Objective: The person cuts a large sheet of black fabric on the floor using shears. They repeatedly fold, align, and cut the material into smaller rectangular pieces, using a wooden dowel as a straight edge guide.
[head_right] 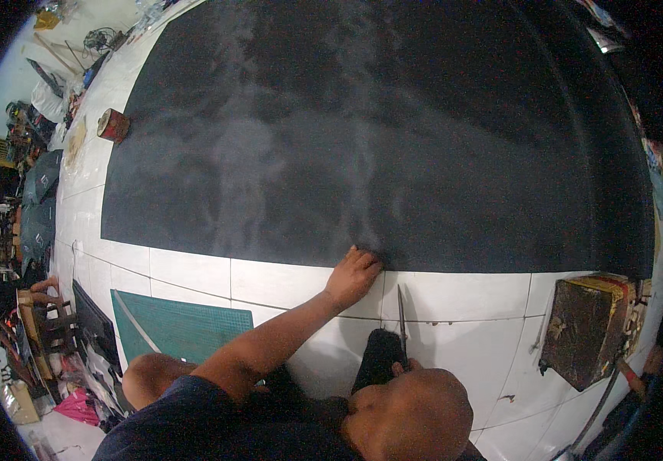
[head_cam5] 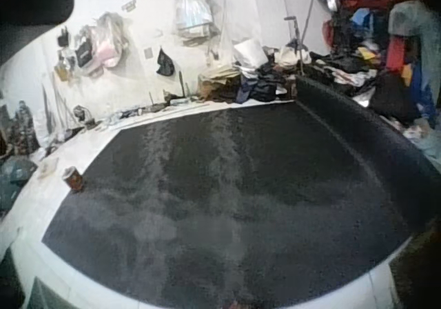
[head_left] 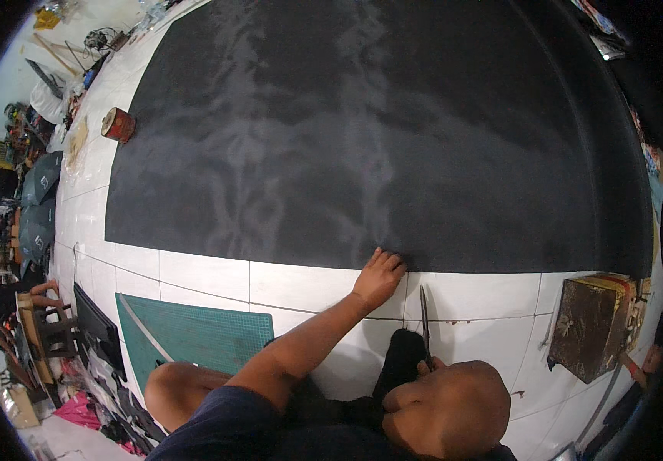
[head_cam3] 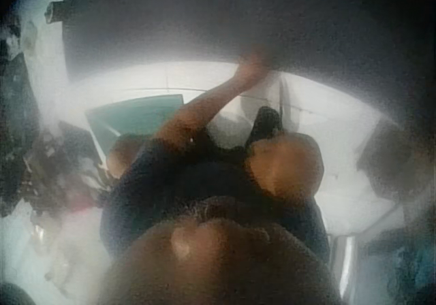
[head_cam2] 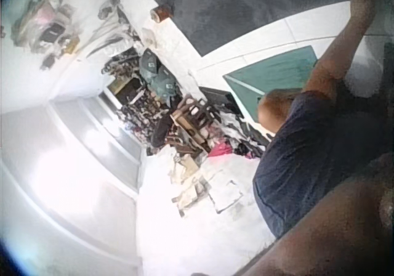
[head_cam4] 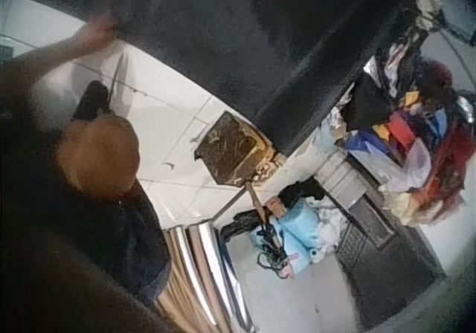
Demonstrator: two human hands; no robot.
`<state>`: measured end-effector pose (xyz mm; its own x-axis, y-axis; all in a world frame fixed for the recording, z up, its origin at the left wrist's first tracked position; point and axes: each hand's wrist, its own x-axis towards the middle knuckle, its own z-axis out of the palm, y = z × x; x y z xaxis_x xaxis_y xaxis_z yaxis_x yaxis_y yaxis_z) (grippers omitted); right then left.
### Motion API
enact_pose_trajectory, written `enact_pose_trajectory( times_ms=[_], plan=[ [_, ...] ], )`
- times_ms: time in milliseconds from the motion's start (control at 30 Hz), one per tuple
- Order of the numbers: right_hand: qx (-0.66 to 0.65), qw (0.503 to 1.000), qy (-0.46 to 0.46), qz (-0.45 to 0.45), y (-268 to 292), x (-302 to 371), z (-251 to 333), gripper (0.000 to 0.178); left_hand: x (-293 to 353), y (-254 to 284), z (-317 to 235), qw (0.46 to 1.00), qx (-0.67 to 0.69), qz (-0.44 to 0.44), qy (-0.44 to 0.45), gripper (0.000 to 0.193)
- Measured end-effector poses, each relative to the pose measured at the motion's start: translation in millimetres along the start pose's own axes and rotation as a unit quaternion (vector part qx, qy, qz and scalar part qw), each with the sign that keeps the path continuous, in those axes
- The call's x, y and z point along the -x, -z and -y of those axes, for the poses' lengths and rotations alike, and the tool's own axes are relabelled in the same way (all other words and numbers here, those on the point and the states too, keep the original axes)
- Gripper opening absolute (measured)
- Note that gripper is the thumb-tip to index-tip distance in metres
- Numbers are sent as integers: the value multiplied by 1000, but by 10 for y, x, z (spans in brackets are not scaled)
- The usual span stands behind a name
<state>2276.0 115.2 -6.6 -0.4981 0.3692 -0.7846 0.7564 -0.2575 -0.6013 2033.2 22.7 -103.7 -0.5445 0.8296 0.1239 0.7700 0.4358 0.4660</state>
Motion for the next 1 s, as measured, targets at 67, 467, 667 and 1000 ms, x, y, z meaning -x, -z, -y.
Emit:
enact_pose_trajectory(
  times_ms=[67, 467, 667, 1000],
  plan=[
    [-50, 999, -5, 17, -15, -1, 42, 31, -24, 19, 44, 1000, -7, -9, -5, 20],
    [-98, 994, -28, 42, -215, -240, 71, 38, -108, 51, -78, 997, 49, -7, 54, 19],
    [-48, 998, -11, 38, -329, -444, 2, 42, -85, 37, -91, 995, 67, -17, 65, 20],
    [9, 998, 41, 46, -473, -671, -198, 45, -108, 21, -109, 997, 53, -23, 60, 11]
  ],
)
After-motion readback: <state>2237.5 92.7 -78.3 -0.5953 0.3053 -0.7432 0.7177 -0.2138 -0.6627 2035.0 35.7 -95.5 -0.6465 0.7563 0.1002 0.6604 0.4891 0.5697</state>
